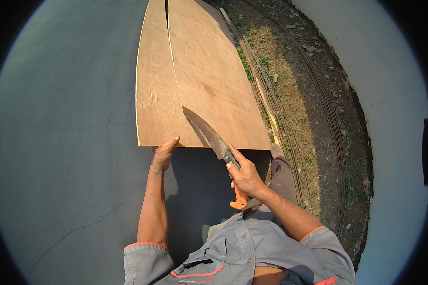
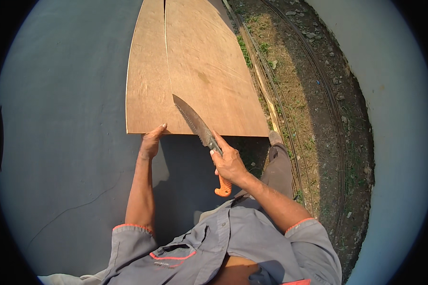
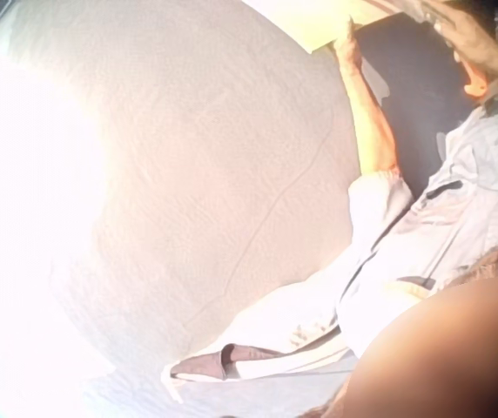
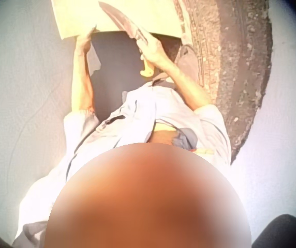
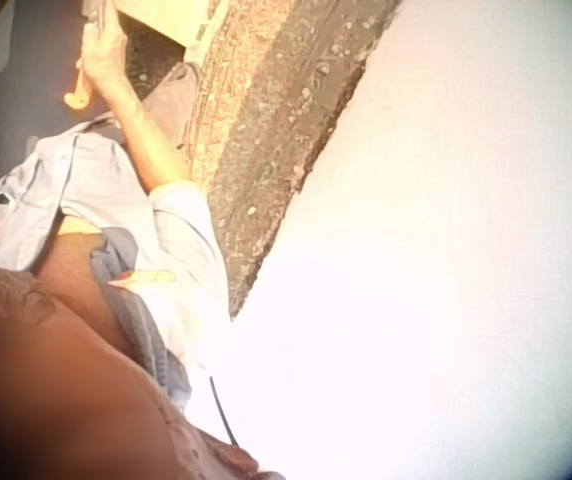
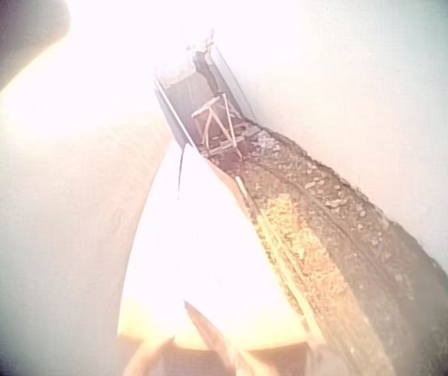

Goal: Sawing a piece of plywood in half using a hand saw.

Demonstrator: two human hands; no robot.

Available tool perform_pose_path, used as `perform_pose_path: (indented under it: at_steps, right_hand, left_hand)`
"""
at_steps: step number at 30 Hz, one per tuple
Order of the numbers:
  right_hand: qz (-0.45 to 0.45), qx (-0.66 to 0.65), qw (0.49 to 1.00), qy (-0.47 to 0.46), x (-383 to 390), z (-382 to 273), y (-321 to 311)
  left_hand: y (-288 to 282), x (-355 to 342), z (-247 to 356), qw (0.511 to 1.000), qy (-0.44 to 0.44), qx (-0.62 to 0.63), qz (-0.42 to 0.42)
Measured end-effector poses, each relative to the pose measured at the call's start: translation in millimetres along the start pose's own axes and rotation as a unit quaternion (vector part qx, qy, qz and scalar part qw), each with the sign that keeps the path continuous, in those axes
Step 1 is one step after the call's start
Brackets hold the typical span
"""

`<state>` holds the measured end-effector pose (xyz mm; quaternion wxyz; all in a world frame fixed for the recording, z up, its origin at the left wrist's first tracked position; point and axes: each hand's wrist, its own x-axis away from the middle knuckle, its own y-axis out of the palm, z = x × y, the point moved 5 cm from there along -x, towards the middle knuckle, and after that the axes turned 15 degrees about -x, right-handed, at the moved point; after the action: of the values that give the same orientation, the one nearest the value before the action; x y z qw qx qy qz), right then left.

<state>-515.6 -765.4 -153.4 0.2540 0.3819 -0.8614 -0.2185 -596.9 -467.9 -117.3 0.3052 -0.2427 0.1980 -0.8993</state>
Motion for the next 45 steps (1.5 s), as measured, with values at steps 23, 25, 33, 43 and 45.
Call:
perform_pose_path:
  at_steps: [23,25,33,43,45]
  right_hand:
    - [0.028,-0.031,0.999,-0.004,7.0,-6.5,6.6]
    - [0.031,-0.025,0.999,-0.004,2.5,-12.2,3.5]
    - [0.004,0.063,0.998,0.016,55.2,10.2,-1.6]
    - [0.002,0.103,0.994,-0.043,-47.2,11.0,47.2]
    - [-0.011,0.109,0.992,-0.058,9.7,9.5,25.5]
  left_hand:
    - [6.1,-0.7,-2.0,1.0,-0.028,0.01,-0.004]
    - [10.5,2.2,4.8,1.0,-0.027,-0.004,-0.003]
    - [3.1,6.8,9.3,0.999,0.008,-0.038,-0.009]
    - [8.5,11.4,17.3,0.998,0.061,0.0,0.025]
    - [4.7,14.9,23.4,0.997,0.056,-0.005,0.044]
